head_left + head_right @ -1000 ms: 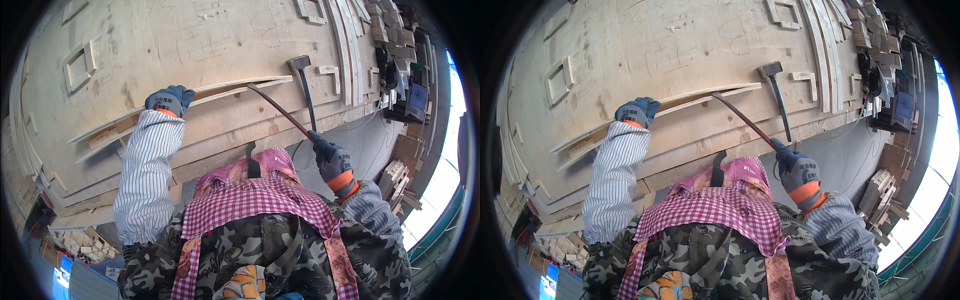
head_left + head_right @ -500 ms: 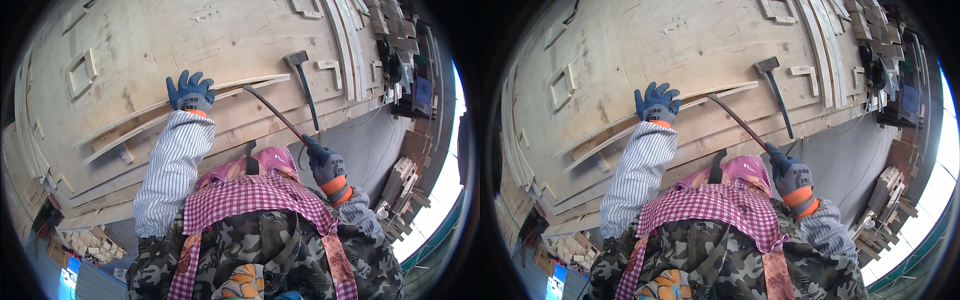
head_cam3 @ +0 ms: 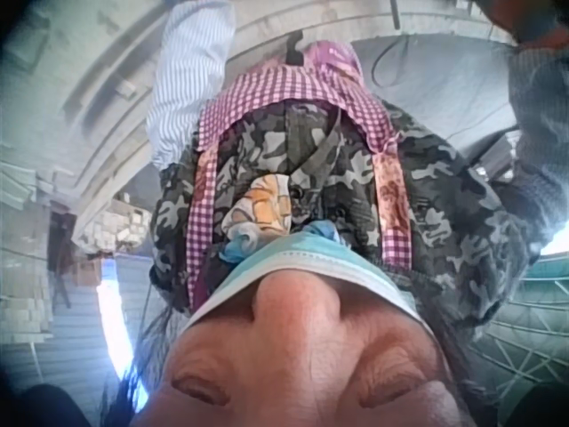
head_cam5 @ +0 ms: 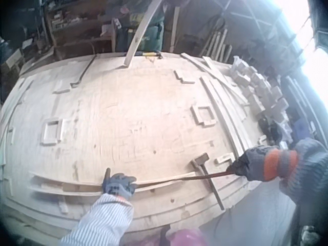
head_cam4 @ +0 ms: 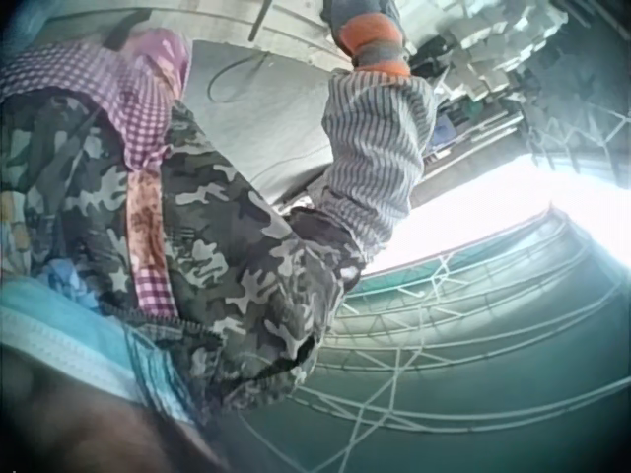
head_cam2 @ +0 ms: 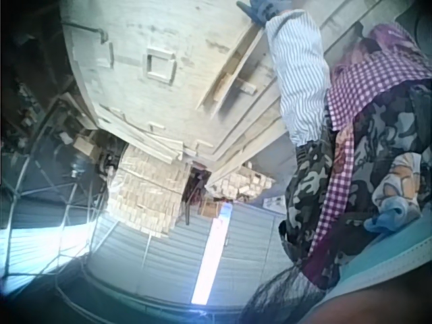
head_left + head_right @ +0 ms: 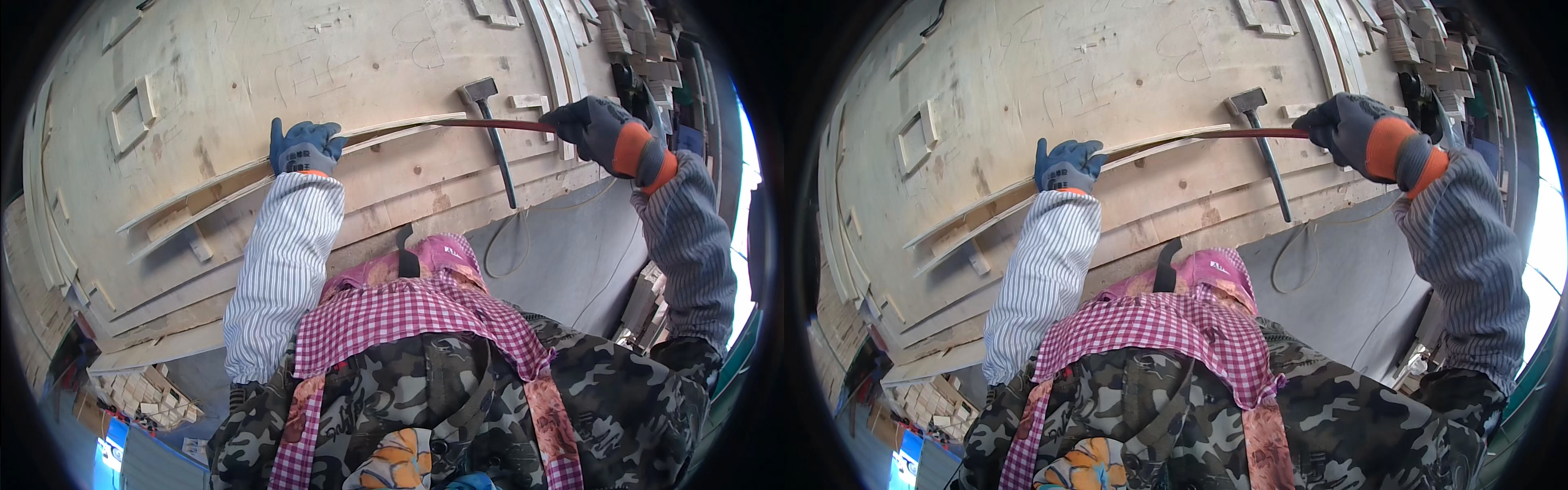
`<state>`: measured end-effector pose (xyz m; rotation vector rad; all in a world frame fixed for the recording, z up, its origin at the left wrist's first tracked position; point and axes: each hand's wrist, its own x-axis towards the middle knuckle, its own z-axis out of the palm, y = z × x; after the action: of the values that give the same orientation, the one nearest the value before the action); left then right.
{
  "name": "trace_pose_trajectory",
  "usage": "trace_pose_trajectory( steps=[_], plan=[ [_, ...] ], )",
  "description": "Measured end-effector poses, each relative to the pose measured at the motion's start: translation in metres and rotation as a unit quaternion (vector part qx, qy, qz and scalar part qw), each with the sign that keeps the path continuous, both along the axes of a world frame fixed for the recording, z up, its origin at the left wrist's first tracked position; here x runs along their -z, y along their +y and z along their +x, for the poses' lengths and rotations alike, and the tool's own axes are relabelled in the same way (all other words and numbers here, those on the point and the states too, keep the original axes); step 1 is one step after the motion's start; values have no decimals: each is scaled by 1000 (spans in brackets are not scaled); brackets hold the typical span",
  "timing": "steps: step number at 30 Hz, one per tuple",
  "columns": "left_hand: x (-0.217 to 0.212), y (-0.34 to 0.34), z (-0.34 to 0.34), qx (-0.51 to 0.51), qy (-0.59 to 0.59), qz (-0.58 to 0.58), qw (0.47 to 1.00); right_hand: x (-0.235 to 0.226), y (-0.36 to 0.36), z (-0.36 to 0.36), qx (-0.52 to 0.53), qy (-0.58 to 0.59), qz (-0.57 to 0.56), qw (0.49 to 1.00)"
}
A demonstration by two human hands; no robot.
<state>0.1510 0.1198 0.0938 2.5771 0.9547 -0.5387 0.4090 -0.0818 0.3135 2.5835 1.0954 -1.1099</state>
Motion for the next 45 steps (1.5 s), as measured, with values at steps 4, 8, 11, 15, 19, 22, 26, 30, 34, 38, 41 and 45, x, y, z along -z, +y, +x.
trace_pose_trajectory(
  steps=[4, 8, 11, 15, 19, 22, 26, 30, 34, 38, 41, 45],
  plan=[
    [5, -4, -2, 6, -13, 10, 1000, -4, 51, 13, -55, -16, -56, 997],
    [6, -4, -1, -8, -40, 25, 999, 7, 72, 15, -112, -31, -66, 991],
    [6, -3, -1, -10, -49, 7, 999, 7, 47, 7, -115, -45, -46, 991],
    [7, -3, -2, 4, -68, 25, 997, 10, -19, -22, -27, -78, -37, 996],
    [9, 1, 1, 7, -46, -4, 999, 29, -73, -56, 4, -65, 23, 998],
    [10, 9, 7, 21, -12, -23, 999, 45, -96, -75, 33, -76, 89, 993],
    [10, 12, 8, 37, -43, -4, 998, 58, -110, -104, 18, -120, 146, 982],
    [8, 9, 6, 52, -33, 17, 998, 45, -101, -88, 58, -61, 123, 989],
    [6, 8, 6, 41, -22, -1, 999, 20, -69, -33, -72, -121, 39, 989],
    [6, 8, 7, 33, -7, -9, 999, 1, -40, 3, -34, -75, -7, 997],
    [7, 8, 6, 34, -23, -4, 999, -6, -28, 17, 83, -9, -63, 995],
    [7, 6, 3, 34, -38, 0, 999, -7, -14, 21, 11, -36, -66, 997]
  ],
)
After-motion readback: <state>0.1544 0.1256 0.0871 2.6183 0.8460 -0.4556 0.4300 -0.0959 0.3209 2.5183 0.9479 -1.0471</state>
